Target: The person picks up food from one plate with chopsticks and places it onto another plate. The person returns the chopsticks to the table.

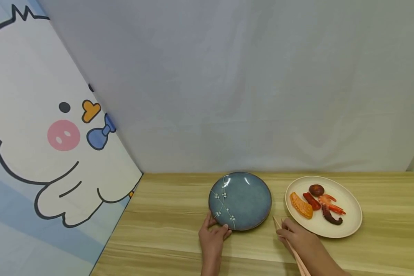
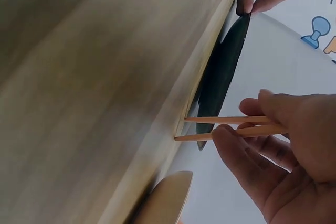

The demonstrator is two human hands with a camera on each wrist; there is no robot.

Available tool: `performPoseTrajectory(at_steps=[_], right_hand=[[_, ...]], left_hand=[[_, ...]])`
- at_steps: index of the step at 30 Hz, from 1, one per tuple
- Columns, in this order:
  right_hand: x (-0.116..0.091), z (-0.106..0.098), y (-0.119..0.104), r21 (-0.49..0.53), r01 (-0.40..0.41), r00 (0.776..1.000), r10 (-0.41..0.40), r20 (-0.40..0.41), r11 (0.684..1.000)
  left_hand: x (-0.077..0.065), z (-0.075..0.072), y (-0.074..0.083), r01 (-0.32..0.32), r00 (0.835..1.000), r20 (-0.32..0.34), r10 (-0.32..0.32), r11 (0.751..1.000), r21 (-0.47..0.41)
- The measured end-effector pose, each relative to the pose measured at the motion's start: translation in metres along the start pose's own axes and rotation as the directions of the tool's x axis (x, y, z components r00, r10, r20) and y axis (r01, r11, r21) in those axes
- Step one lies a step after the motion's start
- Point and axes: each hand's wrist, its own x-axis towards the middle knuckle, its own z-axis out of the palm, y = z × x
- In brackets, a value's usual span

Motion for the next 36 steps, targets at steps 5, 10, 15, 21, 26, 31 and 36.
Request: performPoseTrajectory(at_steps=[5, 10, 15, 21, 26, 31, 36], right_hand=[[-0.003, -0.002, 0.000, -0.082, 0.023, 1.000, -0.021, 0.021, 0.996], [-0.005, -0.004, 0.001, -0.105, 0.079, 0.996, -0.074, 0.049, 0.991], [-0.006, -0.006, 0.001, -0.135, 0.096, 0.990, -0.081, 0.111, 0.986], [-0.006, -0.006, -0.002, -0.181, 0.152, 0.979, -0.123, 0.162, 0.972], [-0.007, -0.004, -0.002, -0.211, 0.201, 0.975, -0.174, 0.140, 0.957], [-0.010, 0.000, 0.002, -0.187, 0.258, 0.956, -0.222, 0.192, 0.948], [-0.011, 0.000, 0.002, -0.166, 0.262, 0.947, -0.221, 0.232, 0.951]], left_hand=[[0.001, 0.001, 0.000, -0.006, 1.000, 0.007, 0.006, 1.000, -0.008], [-0.001, 0.001, 0.001, -0.010, 1.000, 0.009, 0.010, 1.000, -0.013], [-0.002, 0.001, 0.003, -0.012, 1.000, 0.006, 0.012, 1.000, -0.016], [-0.002, 0.001, 0.002, -0.008, 1.000, 0.004, 0.008, 1.000, -0.014], [-0.002, 0.000, 0.002, 0.000, 1.000, -0.002, 0.000, 1.000, 0.001], [-0.002, 0.001, 0.003, 0.009, 1.000, -0.004, -0.009, 1.000, 0.009], [-0.003, 0.001, 0.004, 0.013, 1.000, -0.005, -0.013, 1.000, 0.010]])
